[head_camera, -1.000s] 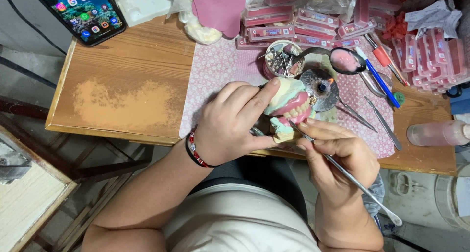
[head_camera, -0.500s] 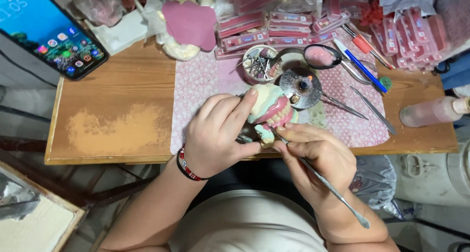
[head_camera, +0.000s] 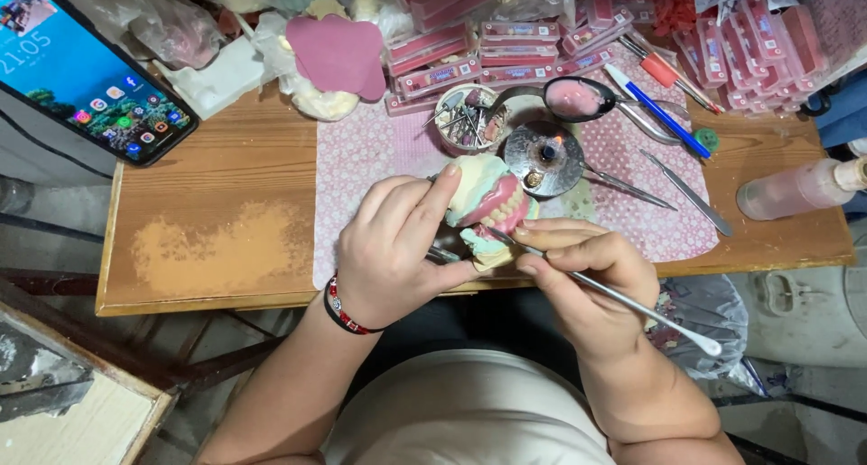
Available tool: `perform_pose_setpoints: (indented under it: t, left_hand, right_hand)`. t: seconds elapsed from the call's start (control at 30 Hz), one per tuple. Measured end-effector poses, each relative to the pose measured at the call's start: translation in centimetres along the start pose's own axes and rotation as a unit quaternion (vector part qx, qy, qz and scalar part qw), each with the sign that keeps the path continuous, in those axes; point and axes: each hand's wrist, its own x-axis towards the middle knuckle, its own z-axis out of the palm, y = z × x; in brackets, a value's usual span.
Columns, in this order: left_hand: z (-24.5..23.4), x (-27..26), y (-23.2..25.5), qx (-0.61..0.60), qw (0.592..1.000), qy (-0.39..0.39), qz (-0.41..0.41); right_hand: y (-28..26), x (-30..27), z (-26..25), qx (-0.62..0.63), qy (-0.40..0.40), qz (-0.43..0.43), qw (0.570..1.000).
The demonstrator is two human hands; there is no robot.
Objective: A person refines a dental mold by applying a liquid substance and using a metal probe to shape and adjust the details of the artificial teeth.
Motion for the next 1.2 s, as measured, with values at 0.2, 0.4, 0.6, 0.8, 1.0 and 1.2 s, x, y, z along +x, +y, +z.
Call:
perform_pose_setpoints:
  t: [0.2,0.4,0.6,0.8,1.0,1.2]
  left_hand:
    - [-0.2,0.2,0.2,-0.005,1.0,-0.001,0.006]
    - [-0.4,0.1,0.1,-0.015,1.0,-0.011,0.01]
    - [-0.7,0.1,0.1,-0.008,1.0,-0.015,0.01]
    - [-0.3,-0.3,-0.2,-0.013,1.0,-0.017,0.005]
    - [-0.1,-0.3,-0.2,-0.016,1.0,-0.016,0.002]
    - [-0.1,-0.5,-0.5,-0.02,0.999,-0.026,0.002]
  right_hand:
    - [-2.5,1.7,0.4,-0.144,-0.064,-0.064,0.986]
    - [-2.8,1.7,0.4,-0.15,-0.07,-0.042,0.985]
    - [-2.4,0.9,0.5,-0.132,-0.04,-0.021,0.99]
    - [1.5,-0.3,-1.1,0.111,0.064,0.051,0.99]
    - [4.2,5.4,-6.6,0.042,0.119,0.025,0.992]
    - [4.6,10.9,-8.7,0.012,-0.019,0.104,0.994]
